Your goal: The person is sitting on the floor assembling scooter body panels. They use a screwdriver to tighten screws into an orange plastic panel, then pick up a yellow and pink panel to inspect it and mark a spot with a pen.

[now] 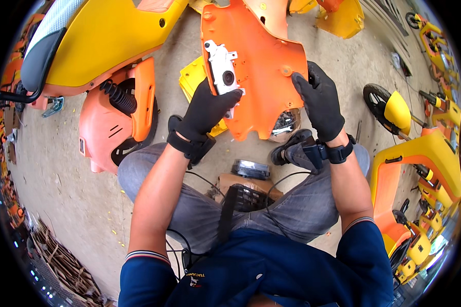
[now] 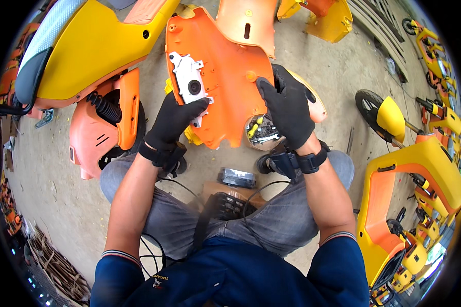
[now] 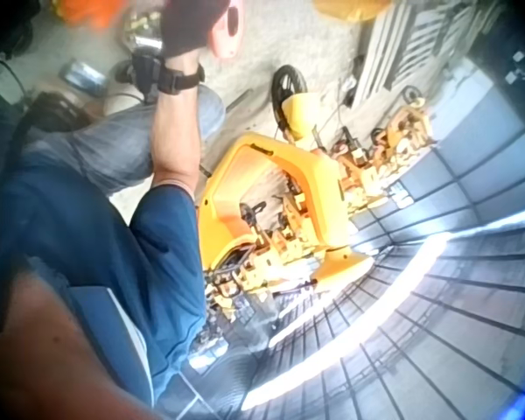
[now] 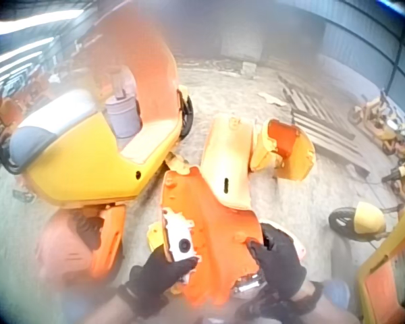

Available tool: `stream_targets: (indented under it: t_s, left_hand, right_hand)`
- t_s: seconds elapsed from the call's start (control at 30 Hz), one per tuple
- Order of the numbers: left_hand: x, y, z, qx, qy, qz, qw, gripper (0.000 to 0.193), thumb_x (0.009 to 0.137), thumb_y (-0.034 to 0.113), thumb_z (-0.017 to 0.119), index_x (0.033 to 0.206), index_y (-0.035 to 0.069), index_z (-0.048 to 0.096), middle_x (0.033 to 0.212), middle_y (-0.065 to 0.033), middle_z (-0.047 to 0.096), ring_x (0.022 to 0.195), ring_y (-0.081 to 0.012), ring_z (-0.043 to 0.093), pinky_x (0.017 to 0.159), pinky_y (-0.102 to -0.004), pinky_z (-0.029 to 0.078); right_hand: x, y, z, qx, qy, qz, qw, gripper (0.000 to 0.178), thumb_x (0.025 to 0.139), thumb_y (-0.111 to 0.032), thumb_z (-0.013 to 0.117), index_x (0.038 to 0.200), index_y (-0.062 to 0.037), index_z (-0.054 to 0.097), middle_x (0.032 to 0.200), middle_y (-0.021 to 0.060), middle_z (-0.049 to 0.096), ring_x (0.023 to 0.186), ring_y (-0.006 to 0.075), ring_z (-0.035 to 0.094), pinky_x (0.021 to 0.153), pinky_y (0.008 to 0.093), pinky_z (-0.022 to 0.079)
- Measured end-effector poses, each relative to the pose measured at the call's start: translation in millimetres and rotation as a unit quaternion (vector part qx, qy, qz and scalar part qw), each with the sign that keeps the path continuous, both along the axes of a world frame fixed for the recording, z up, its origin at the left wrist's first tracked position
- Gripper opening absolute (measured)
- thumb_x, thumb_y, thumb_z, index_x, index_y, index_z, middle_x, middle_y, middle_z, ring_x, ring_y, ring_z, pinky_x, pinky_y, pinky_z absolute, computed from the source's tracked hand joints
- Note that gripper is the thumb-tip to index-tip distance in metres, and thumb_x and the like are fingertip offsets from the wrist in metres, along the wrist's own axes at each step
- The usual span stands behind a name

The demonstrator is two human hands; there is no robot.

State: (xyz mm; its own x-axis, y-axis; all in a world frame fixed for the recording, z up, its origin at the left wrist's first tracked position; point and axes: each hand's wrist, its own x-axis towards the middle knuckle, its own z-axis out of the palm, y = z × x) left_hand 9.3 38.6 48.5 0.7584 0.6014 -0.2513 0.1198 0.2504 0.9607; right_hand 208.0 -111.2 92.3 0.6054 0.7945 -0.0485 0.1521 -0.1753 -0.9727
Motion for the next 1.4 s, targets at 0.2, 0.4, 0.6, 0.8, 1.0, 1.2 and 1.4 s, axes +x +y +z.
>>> stream_targets:
  t_s: [0.2,0.4,0.6,0.8,1.0,1.2,1.4]
  left_hand:
    - [7,5,15,-0.156,-0.087,0.060,0.982,0.014,0.089,0.010,0.067,0.101,0.003,0.063,0.086,-0.0020,0.065,0.073,-0.0106,0.062,0.064,-0.0263,0.049]
    - [-1,14,3,-0.134,-0.077,0.060,0.986,0.011,0.089,0.010,0.067,0.096,0.002,0.064,0.082,-0.0031,0.065,0.072,-0.0121,0.060,0.067,-0.0275,0.048]
    - [-3,16,5,-0.156,-0.111,0.063,0.979,0.006,0.087,0.008,0.066,0.088,0.002,0.064,0.076,-0.0044,0.064,0.071,-0.0137,0.061,0.067,-0.0285,0.048]
    - [-4,17,4,-0.086,-0.089,0.051,0.991,0.005,0.085,0.005,0.064,0.084,0.001,0.062,0.074,-0.0052,0.063,0.068,-0.0143,0.060,0.066,-0.0286,0.048]
    - [-7,19,6,-0.019,-0.056,0.043,0.997,0.006,0.088,0.008,0.063,0.089,0.002,0.061,0.078,-0.0055,0.063,0.071,-0.0143,0.060,0.066,-0.0284,0.048]
    - [-3,14,17,-0.098,-0.103,0.104,0.984,0.011,0.087,0.007,0.067,0.096,0.001,0.062,0.081,-0.0018,0.065,0.070,-0.0119,0.061,0.065,-0.0278,0.049]
    - [-3,11,18,-0.020,-0.094,0.132,0.987,0.014,0.089,0.005,0.066,0.103,0.002,0.063,0.084,-0.0019,0.066,0.073,-0.0107,0.062,0.065,-0.0271,0.049]
  right_hand:
    - [3,1,-1,-0.009,-0.002,0.017,1.000,0.025,0.092,-0.015,0.063,0.112,0.0004,0.063,0.076,-0.0024,0.057,0.064,0.0047,0.045,0.058,0.0234,0.038]
    - [2,-2,5,-0.017,0.004,0.057,0.998,0.028,0.094,-0.015,0.063,0.117,0.0005,0.062,0.083,-0.0021,0.059,0.069,0.0040,0.047,0.060,0.0226,0.039]
    - [1,-2,7,0.007,0.034,0.068,0.997,0.028,0.096,-0.015,0.063,0.120,-0.0001,0.061,0.089,-0.0022,0.061,0.072,0.0034,0.048,0.064,0.0213,0.042]
    - [-1,-3,8,-0.007,0.035,0.070,0.997,0.029,0.095,-0.016,0.064,0.120,-0.0004,0.061,0.088,-0.0023,0.061,0.070,0.0035,0.047,0.062,0.0218,0.041]
    - [0,-4,1,-0.008,-0.012,0.079,0.997,0.031,0.095,-0.017,0.064,0.121,-0.0006,0.061,0.087,-0.0019,0.062,0.069,0.0041,0.047,0.061,0.0219,0.041]
    - [-1,-2,7,0.026,0.033,0.072,0.996,0.031,0.095,-0.017,0.066,0.121,-0.0011,0.061,0.089,-0.0011,0.063,0.072,0.0046,0.051,0.064,0.0218,0.044]
    - [-2,-2,5,0.000,-0.026,0.087,0.996,0.031,0.094,-0.015,0.065,0.122,-0.0024,0.061,0.087,-0.0018,0.062,0.071,0.0036,0.049,0.063,0.0220,0.043]
